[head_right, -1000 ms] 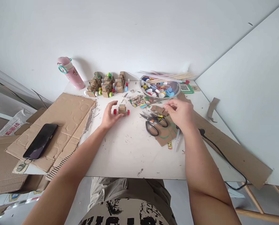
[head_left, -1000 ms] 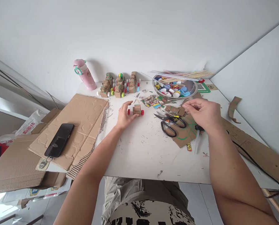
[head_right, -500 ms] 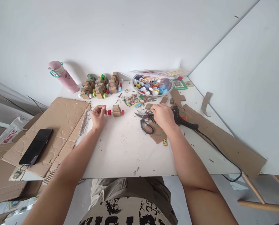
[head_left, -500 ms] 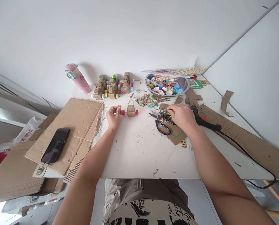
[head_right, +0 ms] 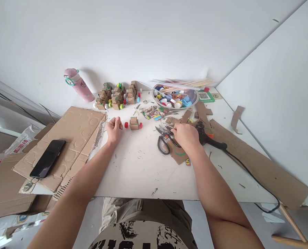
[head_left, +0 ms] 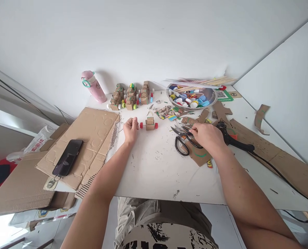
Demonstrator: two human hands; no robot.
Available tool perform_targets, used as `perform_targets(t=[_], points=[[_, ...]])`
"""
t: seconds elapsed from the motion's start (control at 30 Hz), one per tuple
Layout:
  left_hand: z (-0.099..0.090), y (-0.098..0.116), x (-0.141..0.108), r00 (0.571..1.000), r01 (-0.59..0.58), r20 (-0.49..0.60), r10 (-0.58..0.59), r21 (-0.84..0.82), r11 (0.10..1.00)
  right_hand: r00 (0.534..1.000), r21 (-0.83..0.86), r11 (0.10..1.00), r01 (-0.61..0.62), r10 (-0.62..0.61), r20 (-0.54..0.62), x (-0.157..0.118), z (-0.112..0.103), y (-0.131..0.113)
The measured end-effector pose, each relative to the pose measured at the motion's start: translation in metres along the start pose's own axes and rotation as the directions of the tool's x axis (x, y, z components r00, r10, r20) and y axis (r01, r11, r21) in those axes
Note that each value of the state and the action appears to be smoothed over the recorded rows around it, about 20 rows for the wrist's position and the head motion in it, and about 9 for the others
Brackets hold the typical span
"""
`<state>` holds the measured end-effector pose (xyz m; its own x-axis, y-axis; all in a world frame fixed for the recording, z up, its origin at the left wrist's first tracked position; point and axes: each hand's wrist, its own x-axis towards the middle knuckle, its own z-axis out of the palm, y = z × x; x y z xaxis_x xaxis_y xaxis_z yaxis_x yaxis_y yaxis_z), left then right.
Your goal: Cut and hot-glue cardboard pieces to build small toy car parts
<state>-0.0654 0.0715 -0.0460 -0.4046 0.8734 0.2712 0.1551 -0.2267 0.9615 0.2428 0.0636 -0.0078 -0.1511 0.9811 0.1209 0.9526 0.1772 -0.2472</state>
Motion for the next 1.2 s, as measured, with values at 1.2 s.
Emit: perform_targets(t=[1.2], points=[[0.001,-0.033,0.000,0.796,-0.477,0.530,0.292,0.251,0.842,0.945,0.421,0.907,-0.024,0.158,-0.287,-0.001,-0.016,-0.038]])
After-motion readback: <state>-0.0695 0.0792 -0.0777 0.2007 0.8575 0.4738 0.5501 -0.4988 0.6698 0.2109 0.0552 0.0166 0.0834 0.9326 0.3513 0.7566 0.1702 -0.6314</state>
